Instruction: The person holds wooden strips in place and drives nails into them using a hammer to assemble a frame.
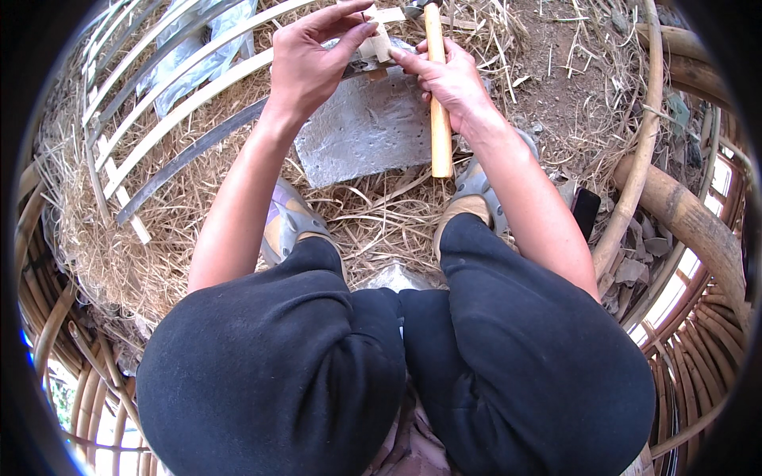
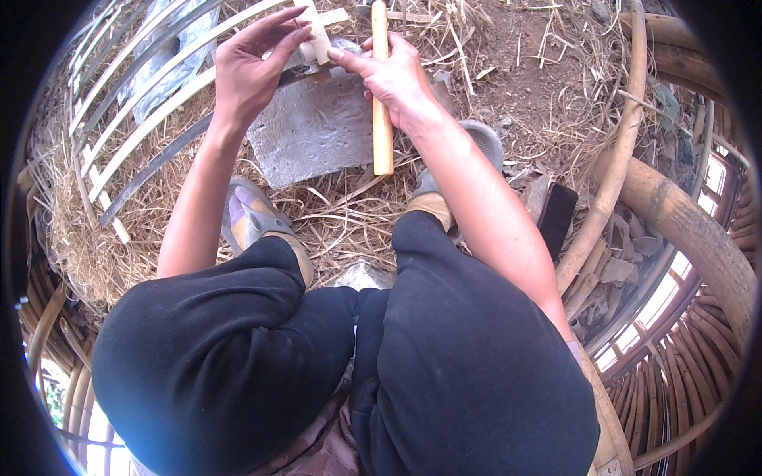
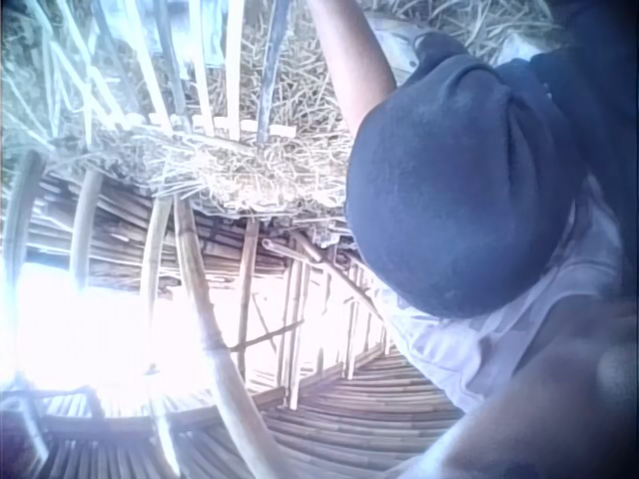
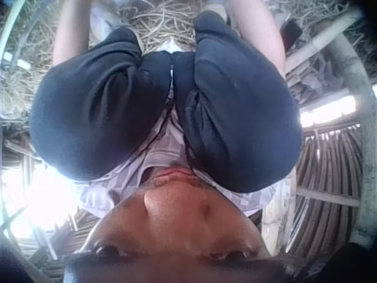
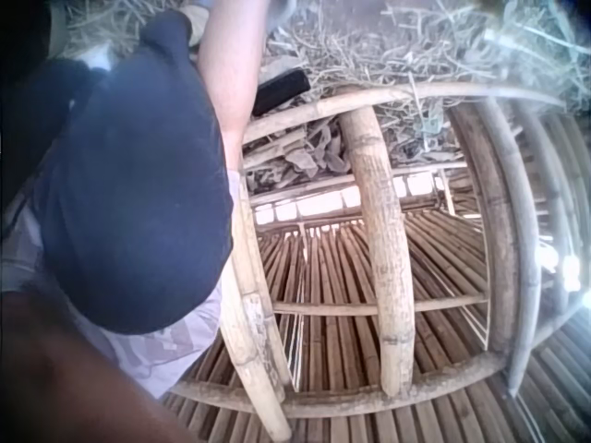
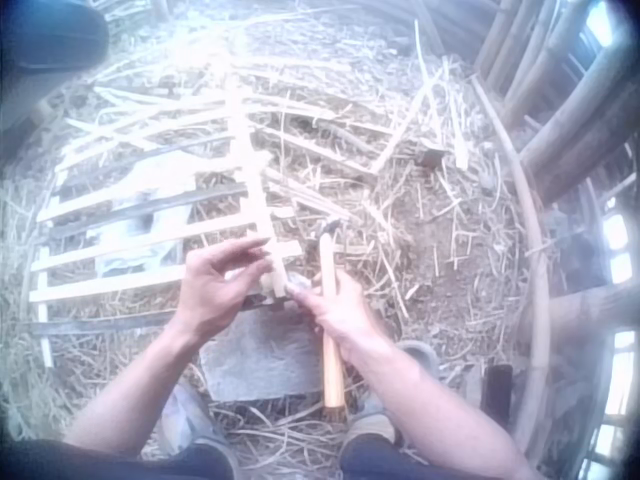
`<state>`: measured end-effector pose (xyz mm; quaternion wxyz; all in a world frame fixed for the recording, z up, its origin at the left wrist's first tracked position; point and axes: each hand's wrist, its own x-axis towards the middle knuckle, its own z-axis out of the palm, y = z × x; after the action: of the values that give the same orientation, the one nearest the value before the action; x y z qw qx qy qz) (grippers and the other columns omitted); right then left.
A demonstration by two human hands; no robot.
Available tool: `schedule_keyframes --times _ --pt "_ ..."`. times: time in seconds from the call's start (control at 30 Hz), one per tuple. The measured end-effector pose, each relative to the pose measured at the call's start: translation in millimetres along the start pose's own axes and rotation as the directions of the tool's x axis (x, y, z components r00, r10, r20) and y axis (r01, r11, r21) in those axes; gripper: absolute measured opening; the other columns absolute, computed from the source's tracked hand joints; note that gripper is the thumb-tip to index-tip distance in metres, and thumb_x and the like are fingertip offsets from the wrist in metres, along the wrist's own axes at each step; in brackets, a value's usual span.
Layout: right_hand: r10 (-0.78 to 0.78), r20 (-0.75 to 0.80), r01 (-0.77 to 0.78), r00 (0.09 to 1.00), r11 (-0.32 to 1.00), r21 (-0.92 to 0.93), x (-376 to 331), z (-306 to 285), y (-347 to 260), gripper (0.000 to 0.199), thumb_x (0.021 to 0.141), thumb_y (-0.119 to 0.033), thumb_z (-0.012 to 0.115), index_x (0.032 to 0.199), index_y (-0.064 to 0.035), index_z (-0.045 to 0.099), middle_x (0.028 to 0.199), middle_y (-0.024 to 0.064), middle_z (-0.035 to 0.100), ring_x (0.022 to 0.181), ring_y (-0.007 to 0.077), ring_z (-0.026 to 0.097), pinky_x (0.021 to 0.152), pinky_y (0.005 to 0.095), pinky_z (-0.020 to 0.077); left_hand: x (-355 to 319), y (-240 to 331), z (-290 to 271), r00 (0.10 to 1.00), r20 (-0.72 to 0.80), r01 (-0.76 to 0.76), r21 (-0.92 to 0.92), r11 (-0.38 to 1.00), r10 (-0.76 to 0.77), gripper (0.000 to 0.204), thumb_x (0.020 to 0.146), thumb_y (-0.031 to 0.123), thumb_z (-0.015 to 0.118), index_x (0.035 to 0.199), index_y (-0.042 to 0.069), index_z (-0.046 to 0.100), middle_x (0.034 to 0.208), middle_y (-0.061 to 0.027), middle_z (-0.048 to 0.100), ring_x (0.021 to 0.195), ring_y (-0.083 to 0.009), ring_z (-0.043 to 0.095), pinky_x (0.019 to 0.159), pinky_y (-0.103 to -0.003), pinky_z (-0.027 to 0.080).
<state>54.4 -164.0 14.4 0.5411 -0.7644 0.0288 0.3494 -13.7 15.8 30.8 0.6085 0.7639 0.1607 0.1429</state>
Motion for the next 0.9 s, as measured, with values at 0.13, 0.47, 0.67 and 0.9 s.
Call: schedule_keyframes --times 0.13,0.47,0.67,0.9 --pt "-0.003 -0.001 0.003 1.000 1.000 -0.006 -0.2 -0.2 -0.1 0.050 0.081 -0.032 0.089 0.106 -0.0083 0.055 0.077 -0.0046 0.055 0.058 0.0034 0.049 0.050 0.0188 0.0424 -2.7 -19.1 -2.4 0.993 0.101 -0.046 -0.063 0.997 0.052 0.020 0.095 0.010 0.072 0.113 0.003 0.076 0.107 -0.0068 0.078 0.097 -0.0132 0.073 0.087 -0.027 0.059" --pt "-0.013 -0.008 0.013 1.000 1.000 0.017 7.6 -2.4 8.0 0.056 0.076 -0.034 0.093 0.106 -0.0036 0.057 0.084 0.0022 0.061 0.070 0.0088 0.057 0.058 0.0252 0.0474 3.9 -13.6 -1.4 0.834 0.204 -0.552 0.270 0.789 0.513 0.021 0.080 0.005 0.080 0.102 0.007 0.080 0.099 -0.0108 0.078 0.100 -0.0213 0.071 0.088 -0.035 0.058" --pt "-0.032 0.010 0.031 0.999 0.999 0.034 6.4 1.2 8.2 0.051 0.079 -0.032 0.091 0.105 -0.0054 0.057 0.083 0.0002 0.062 0.070 0.0067 0.056 0.058 0.0231 0.0452 -3.5 -12.3 2.0 0.926 0.082 -0.375 0.300 0.877 0.368 0.014 0.079 0.006 0.081 0.093 0.008 0.080 0.092 -0.0070 0.077 0.098 -0.0212 0.071 0.092 -0.035 0.055" --pt "-0.037 -0.023 0.036 0.999 0.998 -0.043 5.3 0.9 6.1 0.043 0.083 -0.031 0.087 0.104 -0.0084 0.057 0.081 -0.0031 0.060 0.067 0.0053 0.053 0.056 0.0224 0.0437 -1.7 -24.9 -0.2 0.951 0.147 -0.304 0.268 0.914 0.273 0.015 0.086 0.014 0.079 0.101 0.010 0.081 0.101 -0.0033 0.078 0.098 -0.0149 0.073 0.105 -0.038 0.047"
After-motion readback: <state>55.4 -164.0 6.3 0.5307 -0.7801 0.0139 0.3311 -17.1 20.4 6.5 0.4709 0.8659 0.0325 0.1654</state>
